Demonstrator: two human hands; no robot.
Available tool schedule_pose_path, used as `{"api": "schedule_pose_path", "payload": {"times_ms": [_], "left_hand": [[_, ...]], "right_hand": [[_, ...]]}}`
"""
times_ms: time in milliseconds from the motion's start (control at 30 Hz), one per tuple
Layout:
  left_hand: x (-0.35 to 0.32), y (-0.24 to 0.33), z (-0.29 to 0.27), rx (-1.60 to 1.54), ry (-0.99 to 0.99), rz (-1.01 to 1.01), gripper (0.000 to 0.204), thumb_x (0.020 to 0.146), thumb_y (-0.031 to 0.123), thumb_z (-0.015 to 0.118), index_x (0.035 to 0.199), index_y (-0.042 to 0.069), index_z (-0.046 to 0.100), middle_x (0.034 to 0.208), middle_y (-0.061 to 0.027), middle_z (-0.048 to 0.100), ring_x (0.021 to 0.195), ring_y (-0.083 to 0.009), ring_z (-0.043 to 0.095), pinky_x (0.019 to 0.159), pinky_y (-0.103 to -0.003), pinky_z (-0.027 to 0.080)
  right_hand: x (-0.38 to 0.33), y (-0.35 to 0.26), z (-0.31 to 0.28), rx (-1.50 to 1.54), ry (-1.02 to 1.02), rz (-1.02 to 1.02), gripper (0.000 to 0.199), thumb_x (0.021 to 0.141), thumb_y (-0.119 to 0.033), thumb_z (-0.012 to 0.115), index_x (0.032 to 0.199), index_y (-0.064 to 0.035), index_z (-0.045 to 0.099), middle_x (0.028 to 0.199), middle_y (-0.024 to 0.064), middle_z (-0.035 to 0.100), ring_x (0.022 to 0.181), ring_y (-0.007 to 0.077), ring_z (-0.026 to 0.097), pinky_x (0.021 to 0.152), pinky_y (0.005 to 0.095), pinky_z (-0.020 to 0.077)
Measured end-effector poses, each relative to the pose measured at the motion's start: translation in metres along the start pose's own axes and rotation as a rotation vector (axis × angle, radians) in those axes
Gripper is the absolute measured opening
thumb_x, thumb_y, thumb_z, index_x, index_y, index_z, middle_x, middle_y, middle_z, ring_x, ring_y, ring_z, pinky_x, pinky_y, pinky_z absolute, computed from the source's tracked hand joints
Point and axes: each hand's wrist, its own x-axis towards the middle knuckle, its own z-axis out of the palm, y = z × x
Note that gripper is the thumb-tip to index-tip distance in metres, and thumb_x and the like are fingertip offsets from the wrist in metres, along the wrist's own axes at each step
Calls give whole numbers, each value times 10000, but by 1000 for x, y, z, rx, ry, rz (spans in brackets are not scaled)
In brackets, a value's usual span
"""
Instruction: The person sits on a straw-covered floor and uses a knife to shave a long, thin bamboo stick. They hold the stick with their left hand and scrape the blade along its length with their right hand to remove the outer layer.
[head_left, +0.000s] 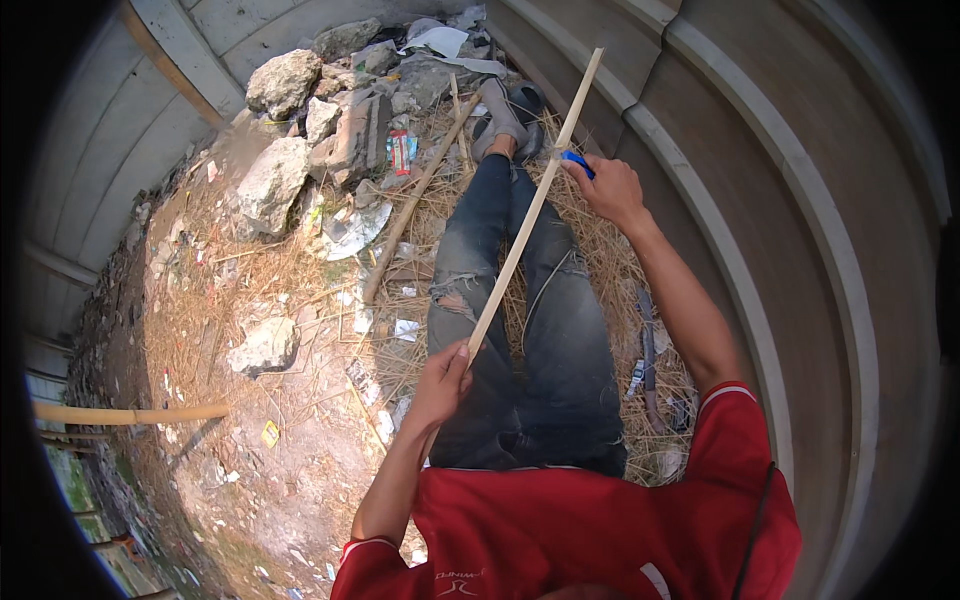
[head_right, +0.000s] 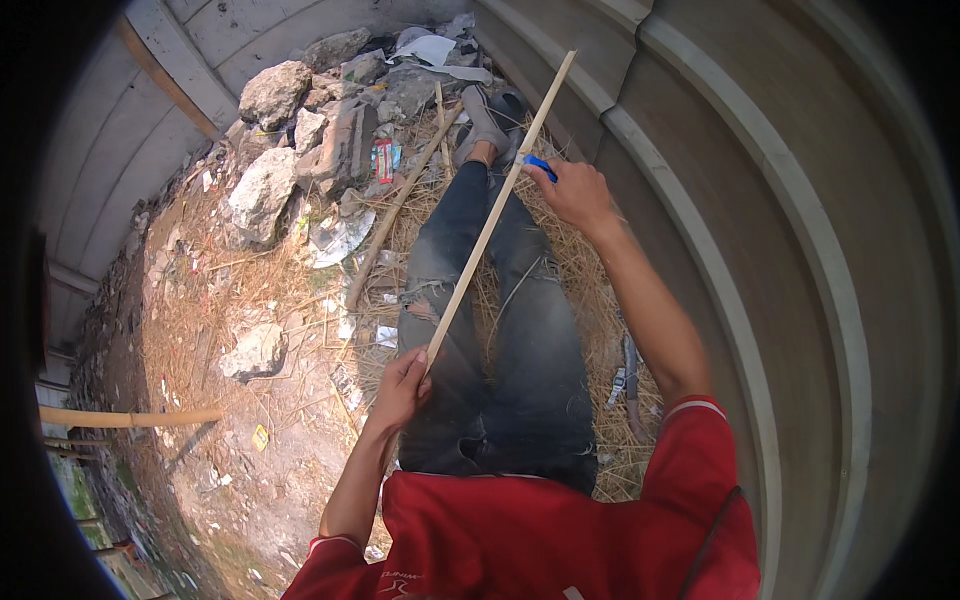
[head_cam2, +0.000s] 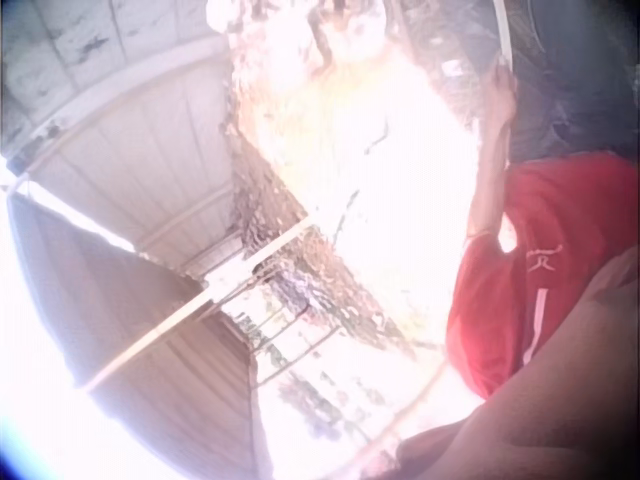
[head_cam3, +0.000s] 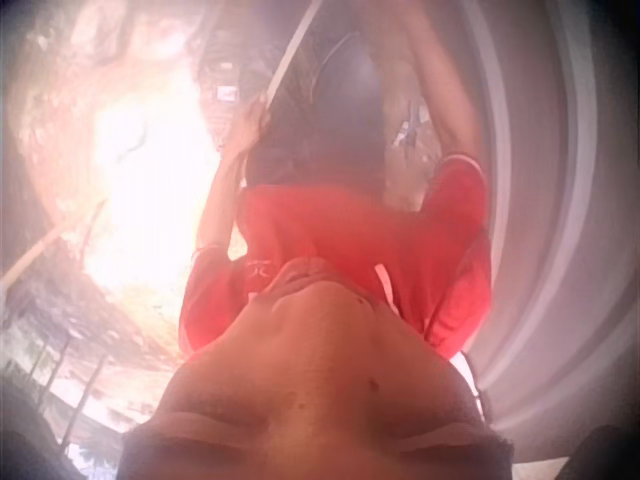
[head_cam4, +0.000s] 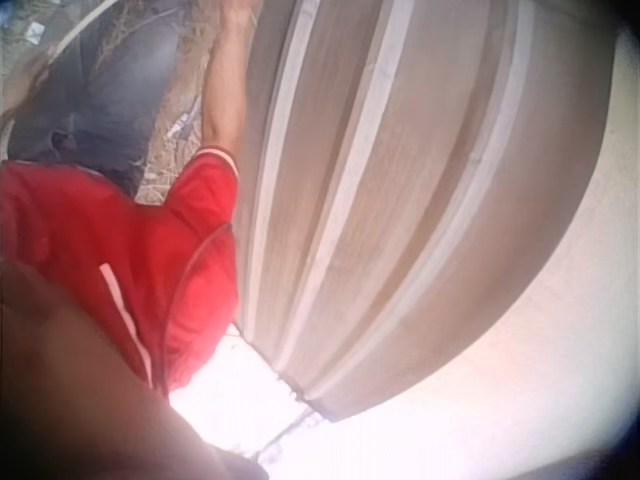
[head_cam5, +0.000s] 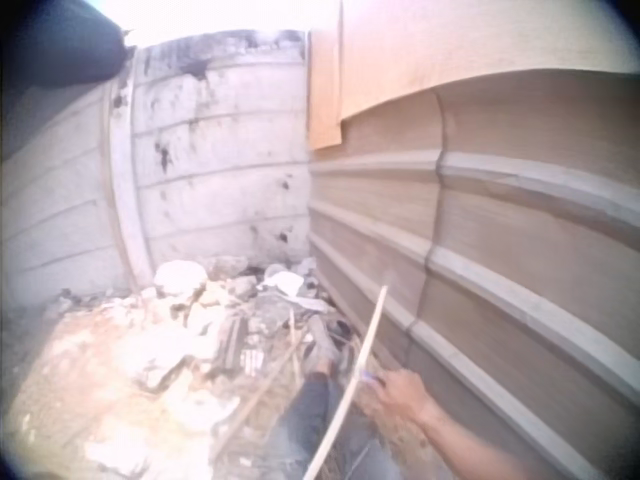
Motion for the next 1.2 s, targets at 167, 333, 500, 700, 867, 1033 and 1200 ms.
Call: {"api": "schedule_pose_path", "payload": {"times_ms": [167, 333, 500, 700, 867, 1033, 1200], "left_hand": [[4, 8, -15, -183, -150, -163, 385, 1130, 315, 426, 1275, 21, 629, 593, 51, 345, 465, -52, 278, 447, -233, 248], [-6, -3, -19, -225, -161, -142, 417, 1128, 351, 424, 1284, 25, 631, 600, 45, 351, 470, -52, 285, 445, -231, 252], [-4, -13, -20, -158, -107, -88, 414, 1131, 335, 417, 1294, 25, 637, 596, 42, 377, 476, -54, 316, 457, -229, 270], [-3, -10, -16, -22, -80, -34, 403, 1125, 320, 436, 1276, 14, 652, 605, 41, 388, 493, -48, 329, 466, -217, 285], [-4, -8, -16, 39, -68, -23, 395, 1126, 308, 432, 1270, 19, 658, 589, 45, 382, 486, -53, 338, 467, -219, 289], [-11, -13, -27, -97, -131, -69, 434, 1125, 335, 406, 1284, 4, 637, 578, 29, 407, 448, -62, 355, 425, -224, 277], [-2, -7, -26, -171, -76, -31, 481, 1134, 362, 361, 1361, 3, 587, 611, 26, 452, 437, -61, 382, 387, -218, 294]], "right_hand": [[4, 38, 50, 726, -50, 212, 652, 1008, -620, 532, 717, -45, 631, 558, 91, 533, 511, 279, 541, 529, 411, 417], [-1, 29, 36, 1156, -222, 291, 611, 951, -616, 643, 710, -60, 566, 589, -23, 422, 541, 108, 418, 509, 316, 325], [-11, -13, -6, 541, 189, 47, 446, 897, -452, 787, 856, -21, 684, 667, 17, 556, 607, 150, 572, 591, 328, 458], [-3, -5, -13, 295, 313, -255, 225, 884, -244, 793, 974, -38, 781, 896, 101, 704, 815, 217, 701, 748, 366, 539], [5, 7, -4, 433, 216, -97, 174, 907, -209, 768, 948, -40, 774, 831, 89, 730, 781, 190, 707, 723, 342, 526], [19, 18, -14, 752, 319, 280, 301, 968, -306, 731, 974, -5, 720, 803, 37, 691, 708, 119, 648, 671, 296, 490], [-23, -26, -17, 554, 93, 154, 498, 1021, -460, 598, 861, 6, 673, 682, 97, 617, 640, 198, 610, 653, 346, 464]]}}
